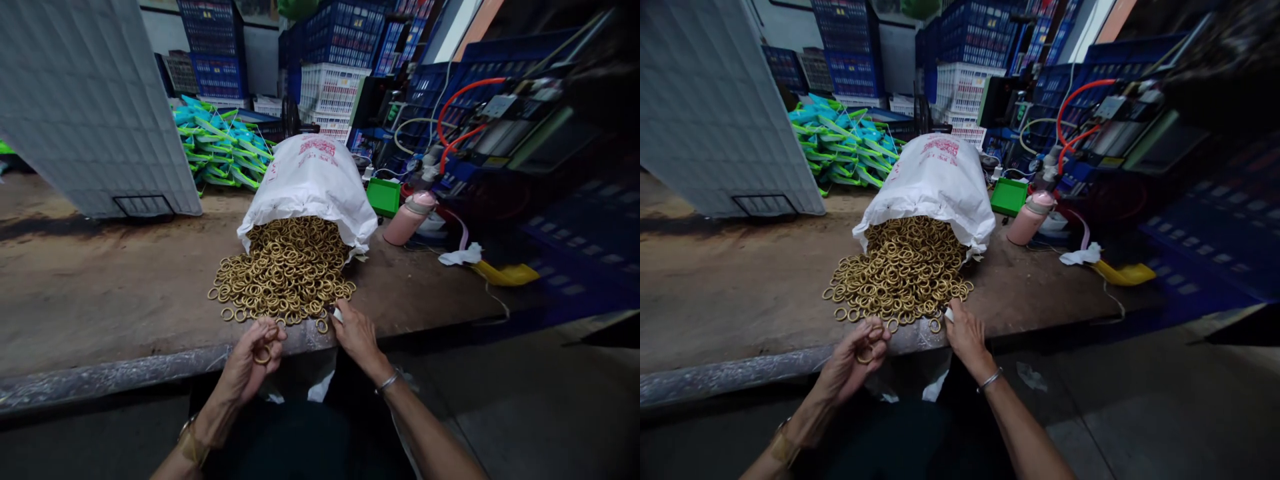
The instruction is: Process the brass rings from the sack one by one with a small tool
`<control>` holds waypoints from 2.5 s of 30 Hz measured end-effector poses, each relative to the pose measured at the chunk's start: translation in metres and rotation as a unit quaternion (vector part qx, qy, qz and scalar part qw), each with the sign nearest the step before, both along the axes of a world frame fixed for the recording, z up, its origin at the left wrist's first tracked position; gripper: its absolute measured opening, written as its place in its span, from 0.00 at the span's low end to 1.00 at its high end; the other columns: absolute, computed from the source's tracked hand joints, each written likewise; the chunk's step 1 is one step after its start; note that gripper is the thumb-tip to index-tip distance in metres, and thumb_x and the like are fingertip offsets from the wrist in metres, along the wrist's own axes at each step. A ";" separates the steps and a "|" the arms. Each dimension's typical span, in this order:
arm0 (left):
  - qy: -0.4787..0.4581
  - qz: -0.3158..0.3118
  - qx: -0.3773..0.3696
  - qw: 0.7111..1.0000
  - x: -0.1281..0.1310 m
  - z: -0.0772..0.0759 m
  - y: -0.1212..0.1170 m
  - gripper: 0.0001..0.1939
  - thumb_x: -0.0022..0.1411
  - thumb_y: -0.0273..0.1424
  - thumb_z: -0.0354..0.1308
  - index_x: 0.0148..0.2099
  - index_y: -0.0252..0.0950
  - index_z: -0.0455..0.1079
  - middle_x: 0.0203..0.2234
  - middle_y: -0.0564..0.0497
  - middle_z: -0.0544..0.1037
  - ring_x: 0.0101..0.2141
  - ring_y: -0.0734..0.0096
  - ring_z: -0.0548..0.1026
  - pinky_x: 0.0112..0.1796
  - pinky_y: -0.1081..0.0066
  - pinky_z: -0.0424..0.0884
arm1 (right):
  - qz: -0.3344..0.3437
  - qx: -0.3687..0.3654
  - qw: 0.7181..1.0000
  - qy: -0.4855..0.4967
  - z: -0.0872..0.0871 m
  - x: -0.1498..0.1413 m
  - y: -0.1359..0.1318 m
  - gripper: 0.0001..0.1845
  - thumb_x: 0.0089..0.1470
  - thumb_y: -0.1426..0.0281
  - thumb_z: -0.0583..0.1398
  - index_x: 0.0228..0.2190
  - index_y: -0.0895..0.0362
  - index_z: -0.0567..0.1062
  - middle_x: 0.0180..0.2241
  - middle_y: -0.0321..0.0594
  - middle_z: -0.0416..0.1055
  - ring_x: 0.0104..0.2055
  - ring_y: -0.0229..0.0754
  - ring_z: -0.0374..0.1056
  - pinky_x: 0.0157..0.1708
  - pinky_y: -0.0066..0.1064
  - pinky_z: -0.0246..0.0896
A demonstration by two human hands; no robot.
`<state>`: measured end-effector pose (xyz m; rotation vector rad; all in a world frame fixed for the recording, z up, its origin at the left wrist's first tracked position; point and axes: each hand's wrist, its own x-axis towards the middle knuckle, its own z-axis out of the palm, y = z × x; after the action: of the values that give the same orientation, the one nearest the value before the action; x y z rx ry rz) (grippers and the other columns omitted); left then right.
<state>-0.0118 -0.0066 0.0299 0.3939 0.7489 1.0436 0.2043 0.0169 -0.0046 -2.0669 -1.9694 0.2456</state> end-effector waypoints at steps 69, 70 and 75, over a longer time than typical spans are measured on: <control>0.327 0.063 0.156 0.930 0.041 -0.012 0.027 0.07 0.49 0.33 0.56 0.25 0.35 0.67 0.16 0.57 0.65 0.19 0.78 0.60 0.22 0.77 0.57 | 0.108 0.014 0.931 0.347 0.009 -0.043 0.013 0.12 0.54 0.62 0.49 0.28 0.56 0.67 0.23 0.33 0.63 0.24 0.35 0.59 0.26 0.25 0.53; 0.341 0.071 0.171 0.922 0.041 -0.013 0.026 0.06 0.49 0.32 0.56 0.25 0.35 0.67 0.17 0.57 0.65 0.20 0.77 0.61 0.23 0.77 0.58 | 0.105 0.030 0.943 0.313 0.011 -0.043 0.014 0.11 0.53 0.64 0.49 0.30 0.56 0.68 0.24 0.34 0.65 0.26 0.35 0.60 0.28 0.26 0.53; 0.376 0.075 0.226 0.896 0.042 -0.012 0.024 0.06 0.52 0.31 0.54 0.25 0.35 0.67 0.18 0.55 0.65 0.22 0.74 0.62 0.26 0.75 0.59 | 0.093 0.030 0.953 0.285 0.017 -0.046 0.014 0.12 0.54 0.63 0.49 0.29 0.55 0.69 0.23 0.34 0.65 0.25 0.35 0.59 0.27 0.25 0.52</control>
<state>0.0299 0.0171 0.0182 1.2037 1.2349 1.2164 0.1584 0.0312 0.0125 -1.5351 -1.7675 0.7208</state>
